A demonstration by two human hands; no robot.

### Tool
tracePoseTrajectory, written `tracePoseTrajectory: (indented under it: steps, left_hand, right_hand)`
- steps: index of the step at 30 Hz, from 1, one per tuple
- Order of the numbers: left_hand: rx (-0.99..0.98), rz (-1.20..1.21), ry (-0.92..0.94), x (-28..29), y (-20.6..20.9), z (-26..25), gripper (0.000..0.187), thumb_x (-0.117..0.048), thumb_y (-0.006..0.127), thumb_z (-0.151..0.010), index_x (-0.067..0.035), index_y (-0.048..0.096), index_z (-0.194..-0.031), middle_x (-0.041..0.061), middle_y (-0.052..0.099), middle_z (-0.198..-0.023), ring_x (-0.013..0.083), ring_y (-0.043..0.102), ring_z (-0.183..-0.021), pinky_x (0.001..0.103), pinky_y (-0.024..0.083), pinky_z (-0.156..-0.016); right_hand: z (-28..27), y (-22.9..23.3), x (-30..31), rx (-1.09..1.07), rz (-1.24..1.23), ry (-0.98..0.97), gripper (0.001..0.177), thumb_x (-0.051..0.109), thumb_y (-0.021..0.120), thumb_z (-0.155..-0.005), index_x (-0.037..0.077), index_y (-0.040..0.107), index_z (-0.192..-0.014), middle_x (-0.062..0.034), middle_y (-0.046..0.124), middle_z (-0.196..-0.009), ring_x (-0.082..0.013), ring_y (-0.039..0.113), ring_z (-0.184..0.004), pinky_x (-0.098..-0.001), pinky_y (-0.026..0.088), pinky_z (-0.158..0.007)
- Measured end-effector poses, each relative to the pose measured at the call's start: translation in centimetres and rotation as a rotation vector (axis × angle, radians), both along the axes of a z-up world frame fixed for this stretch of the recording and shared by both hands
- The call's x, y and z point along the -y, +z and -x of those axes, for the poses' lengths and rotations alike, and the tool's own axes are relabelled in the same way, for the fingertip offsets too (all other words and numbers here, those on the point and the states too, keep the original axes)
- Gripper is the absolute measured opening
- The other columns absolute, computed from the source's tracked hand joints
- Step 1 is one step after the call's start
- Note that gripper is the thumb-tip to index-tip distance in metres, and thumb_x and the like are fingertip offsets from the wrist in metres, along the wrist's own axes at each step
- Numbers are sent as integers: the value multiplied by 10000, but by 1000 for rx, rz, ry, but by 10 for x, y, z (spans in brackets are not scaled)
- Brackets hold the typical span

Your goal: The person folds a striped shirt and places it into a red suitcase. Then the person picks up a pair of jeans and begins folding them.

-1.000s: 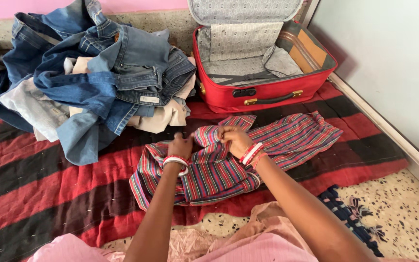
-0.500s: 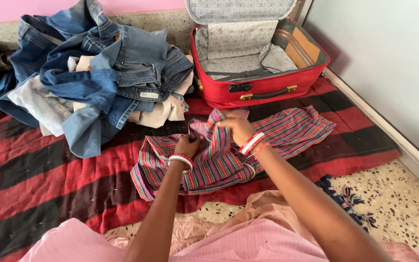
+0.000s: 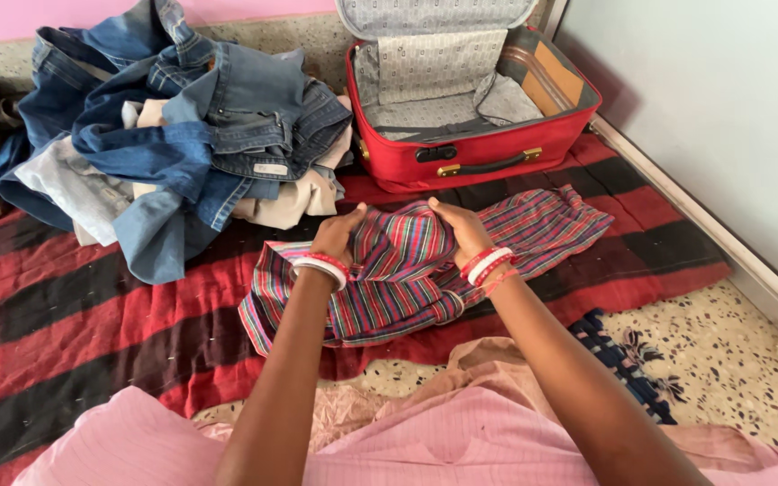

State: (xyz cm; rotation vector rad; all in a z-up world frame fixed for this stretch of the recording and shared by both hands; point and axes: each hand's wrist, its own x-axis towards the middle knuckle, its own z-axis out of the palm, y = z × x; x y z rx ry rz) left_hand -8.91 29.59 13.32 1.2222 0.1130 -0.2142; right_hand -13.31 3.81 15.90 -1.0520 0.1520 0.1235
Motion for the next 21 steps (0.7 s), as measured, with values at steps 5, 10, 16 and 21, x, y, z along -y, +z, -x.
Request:
tracePoseTrajectory:
  steps: [5,10,16,21]
  left_hand:
    - [21,-423,-110,-2,-3,-4,698,-518,620,-974,27,582,-1407,168,609,-1400,293,566,-1333,409,394,-1094]
    - [26,132,81,-10,2,-13,504,-303,682,-1007,13,599,-1391,101,625,-1325,260,571,-1242,468,441,-1102]
    - [-1,548,-153,-14,31,6,361,-336,681,-1011,-17,628,-1173,124,712,-1097,257,707,-980,462,577,-965]
    - [-125,-19,-111,-1,12,2,343,-280,686,-962,24,730,-1116,137,768,-1075,218,700,-948,344,543,-919]
  right_hand:
    - [-17,-8,0,172,158,29,128,83,712,-905,34,781,-1001,-50,774,-964,-135,711,-874,-287,567,-816]
    - [-20,2,13,200,200,-94,64,120,660,-997,100,713,-1026,41,662,-847,-96,591,-712,-287,454,-619]
    - [-11,42,23,232,128,-92,107,187,658,-968,118,698,-1039,19,709,-896,-109,675,-785,-294,546,-720]
    - [0,37,12,42,148,38,221,259,723,-959,43,714,-1009,-55,729,-916,-180,667,-786,-369,528,-714]
